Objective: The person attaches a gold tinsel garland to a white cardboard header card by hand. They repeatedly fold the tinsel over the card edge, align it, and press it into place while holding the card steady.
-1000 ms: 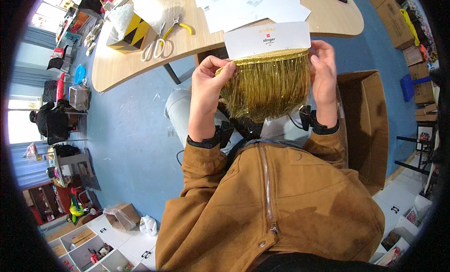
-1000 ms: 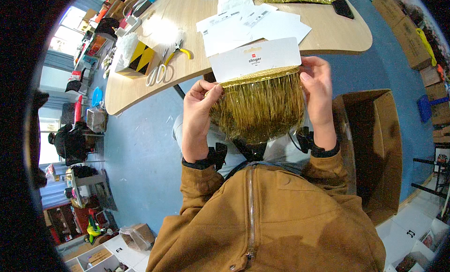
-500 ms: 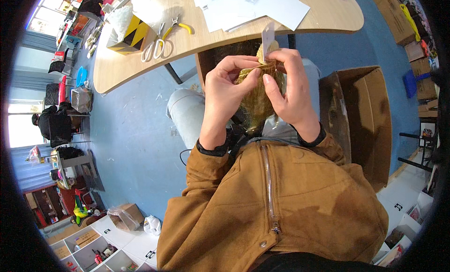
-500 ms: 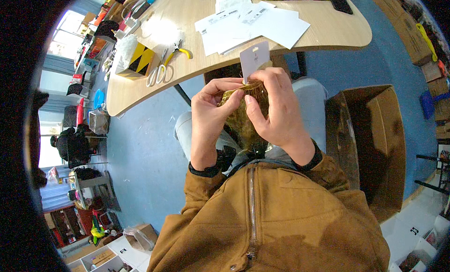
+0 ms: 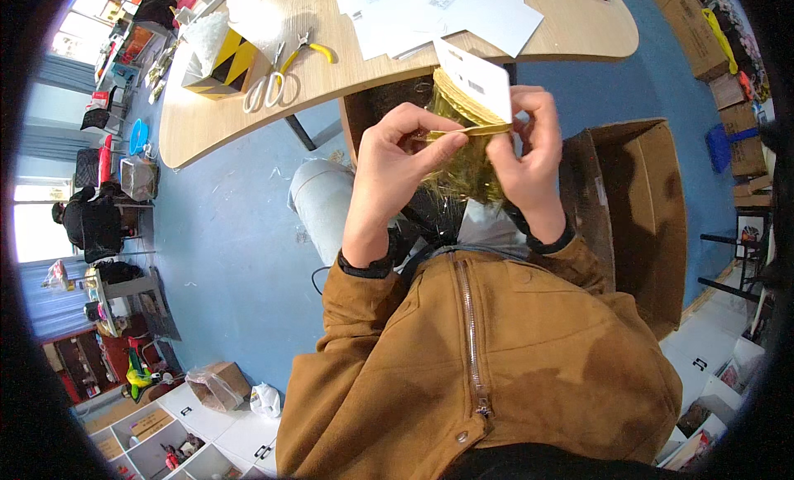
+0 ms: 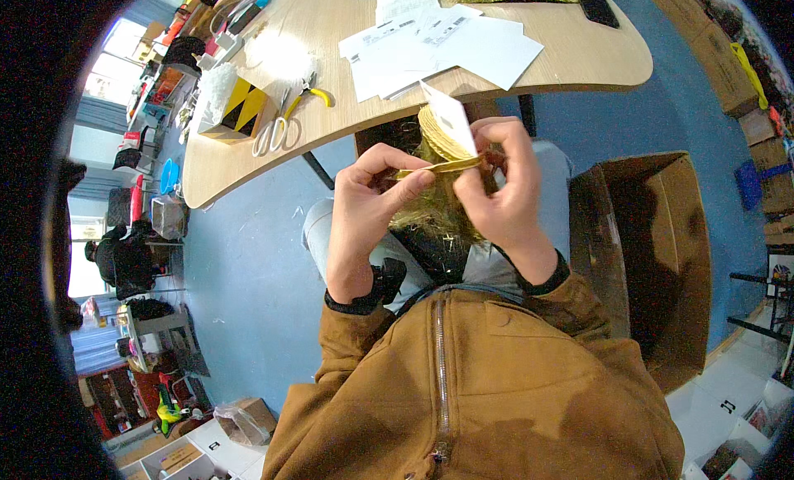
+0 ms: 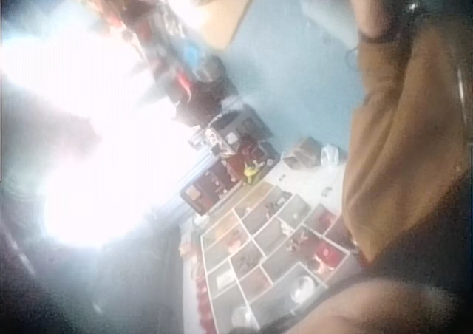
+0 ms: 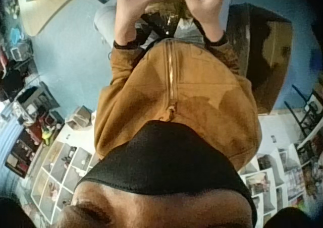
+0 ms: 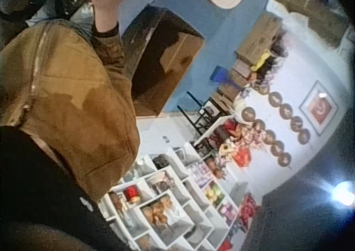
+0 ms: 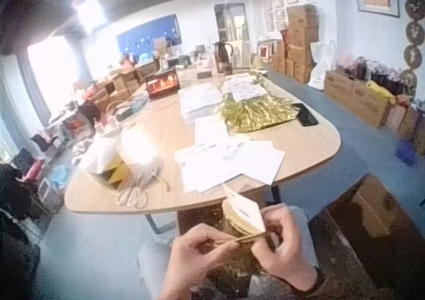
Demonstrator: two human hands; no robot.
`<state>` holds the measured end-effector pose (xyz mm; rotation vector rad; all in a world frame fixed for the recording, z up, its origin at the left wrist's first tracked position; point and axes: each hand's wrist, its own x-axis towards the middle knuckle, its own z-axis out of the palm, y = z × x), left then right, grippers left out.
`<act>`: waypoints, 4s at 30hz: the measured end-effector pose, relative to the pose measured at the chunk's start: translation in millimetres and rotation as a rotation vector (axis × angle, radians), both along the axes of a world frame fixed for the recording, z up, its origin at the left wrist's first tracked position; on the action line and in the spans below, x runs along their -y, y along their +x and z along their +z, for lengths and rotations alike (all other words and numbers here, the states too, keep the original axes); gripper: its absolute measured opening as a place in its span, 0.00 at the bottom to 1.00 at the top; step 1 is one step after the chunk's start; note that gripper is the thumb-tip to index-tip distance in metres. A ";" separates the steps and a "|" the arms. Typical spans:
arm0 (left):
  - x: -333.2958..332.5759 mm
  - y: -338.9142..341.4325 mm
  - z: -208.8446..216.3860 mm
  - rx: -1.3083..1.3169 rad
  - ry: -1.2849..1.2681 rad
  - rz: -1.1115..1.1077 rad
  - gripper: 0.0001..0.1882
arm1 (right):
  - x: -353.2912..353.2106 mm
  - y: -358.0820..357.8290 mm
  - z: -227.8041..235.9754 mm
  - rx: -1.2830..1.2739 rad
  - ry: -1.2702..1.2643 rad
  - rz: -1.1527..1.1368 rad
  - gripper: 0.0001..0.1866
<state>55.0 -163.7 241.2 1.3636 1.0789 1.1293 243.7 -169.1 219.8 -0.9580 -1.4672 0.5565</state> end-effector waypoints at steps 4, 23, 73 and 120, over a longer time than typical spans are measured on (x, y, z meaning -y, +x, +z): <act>-0.5 -18.3 6.6 -0.176 0.102 0.021 0.08 | -1.6 14.9 3.2 -0.152 -0.055 0.108 0.13; -2.6 -32.7 3.8 -0.279 0.023 -0.067 0.07 | -3.3 40.4 7.6 -0.302 -0.183 0.239 0.16; -14.7 -38.4 -25.4 0.269 -0.121 -0.105 0.06 | -11.3 57.1 -11.5 -1.090 -0.505 0.525 0.26; -1.7 -20.7 -7.7 -0.060 -0.010 -0.069 0.11 | 3.7 5.5 -1.5 -0.329 -0.203 0.223 0.15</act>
